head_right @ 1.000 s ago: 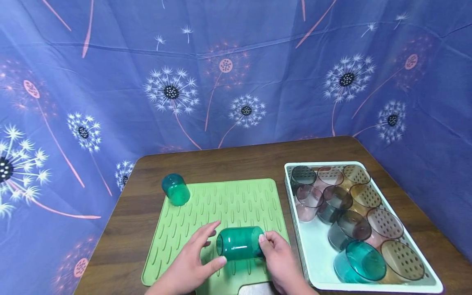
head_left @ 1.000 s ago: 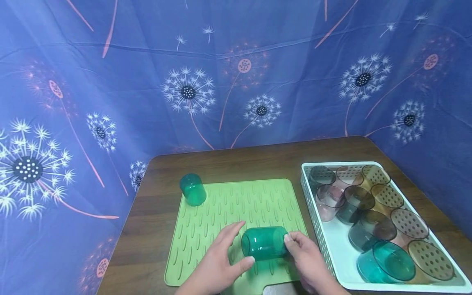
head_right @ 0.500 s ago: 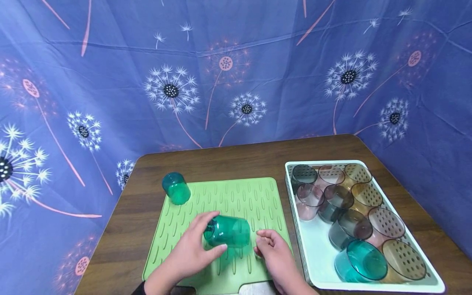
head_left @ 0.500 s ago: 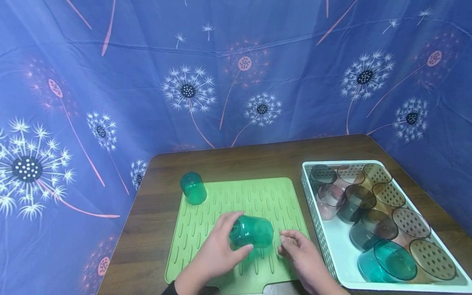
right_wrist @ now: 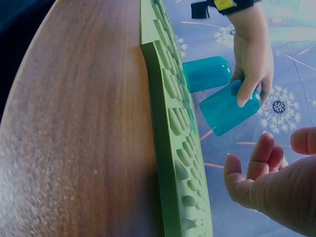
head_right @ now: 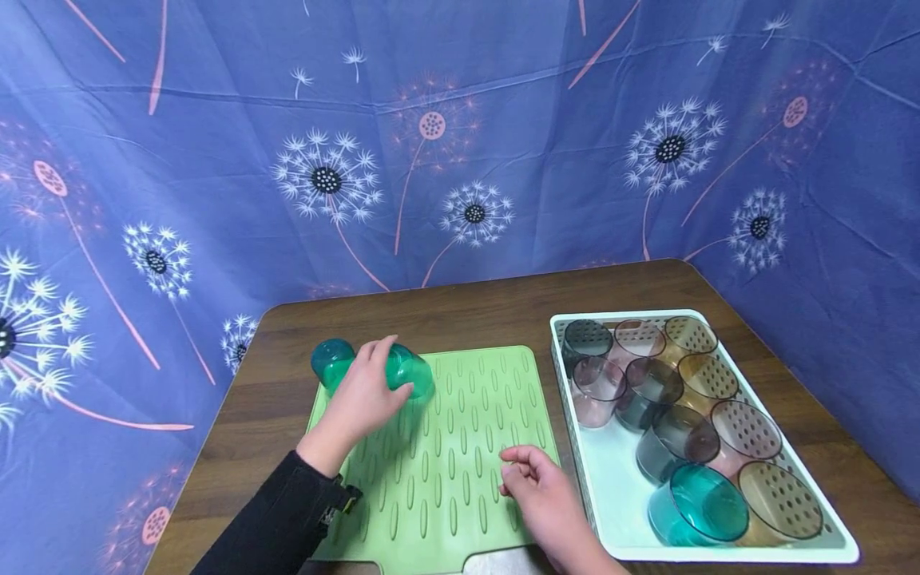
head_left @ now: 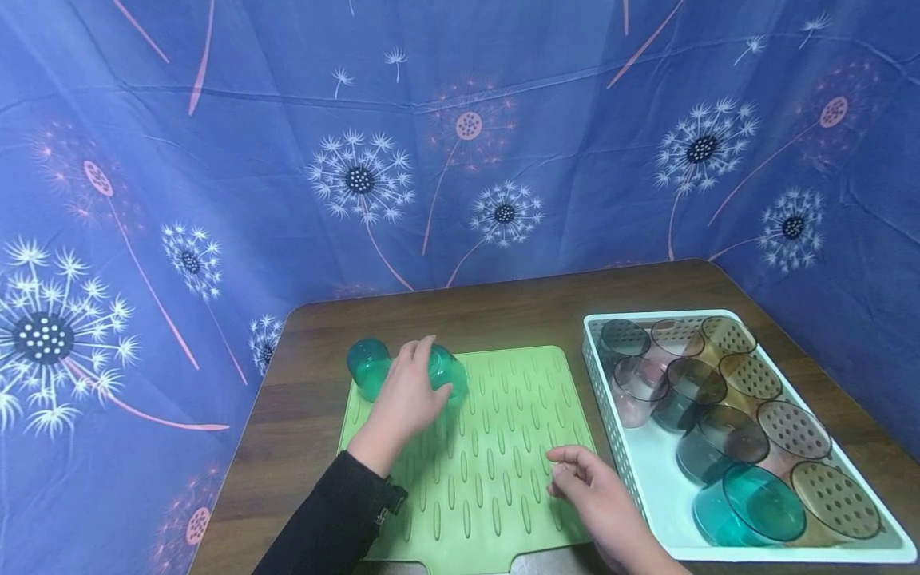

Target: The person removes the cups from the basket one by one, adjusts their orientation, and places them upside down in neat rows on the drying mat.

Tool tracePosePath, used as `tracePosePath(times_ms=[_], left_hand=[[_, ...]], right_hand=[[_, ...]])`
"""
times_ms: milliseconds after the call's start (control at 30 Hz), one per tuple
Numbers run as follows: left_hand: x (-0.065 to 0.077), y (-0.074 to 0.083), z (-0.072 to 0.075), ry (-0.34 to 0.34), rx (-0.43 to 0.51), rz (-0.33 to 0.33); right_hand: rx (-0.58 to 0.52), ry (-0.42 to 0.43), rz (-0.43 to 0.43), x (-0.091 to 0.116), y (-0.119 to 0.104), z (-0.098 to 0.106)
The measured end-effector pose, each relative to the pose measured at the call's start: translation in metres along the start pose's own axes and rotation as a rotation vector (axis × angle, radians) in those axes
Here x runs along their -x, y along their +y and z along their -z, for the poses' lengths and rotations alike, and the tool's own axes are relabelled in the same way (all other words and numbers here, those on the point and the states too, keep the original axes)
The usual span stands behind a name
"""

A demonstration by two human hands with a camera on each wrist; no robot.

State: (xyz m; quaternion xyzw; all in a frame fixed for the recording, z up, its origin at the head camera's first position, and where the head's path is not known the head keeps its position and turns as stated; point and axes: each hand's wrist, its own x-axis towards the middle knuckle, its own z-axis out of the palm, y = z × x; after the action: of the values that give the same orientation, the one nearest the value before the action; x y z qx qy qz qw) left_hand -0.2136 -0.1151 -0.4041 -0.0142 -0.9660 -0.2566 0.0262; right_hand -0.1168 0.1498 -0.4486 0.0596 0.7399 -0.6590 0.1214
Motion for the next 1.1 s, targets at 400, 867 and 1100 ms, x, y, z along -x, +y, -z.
tracePosePath(times_ms=[400, 867, 1100], left_hand=[[-0.029, -0.001, -0.004, -0.037, -0.060, 0.062], [-0.022, -0.013, -0.018, -0.039, -0.214, -0.030], [0.000, 0.000, -0.012, 0.042, -0.205, -0.105]], right_hand=[[0.263, 0.034, 0.124, 0.009, -0.015, 0.020], [0.714, 0.358, 0.416, 0.012, -0.029, 0.098], [1.048, 0.454, 0.307, 0.009, -0.025, 0.136]])
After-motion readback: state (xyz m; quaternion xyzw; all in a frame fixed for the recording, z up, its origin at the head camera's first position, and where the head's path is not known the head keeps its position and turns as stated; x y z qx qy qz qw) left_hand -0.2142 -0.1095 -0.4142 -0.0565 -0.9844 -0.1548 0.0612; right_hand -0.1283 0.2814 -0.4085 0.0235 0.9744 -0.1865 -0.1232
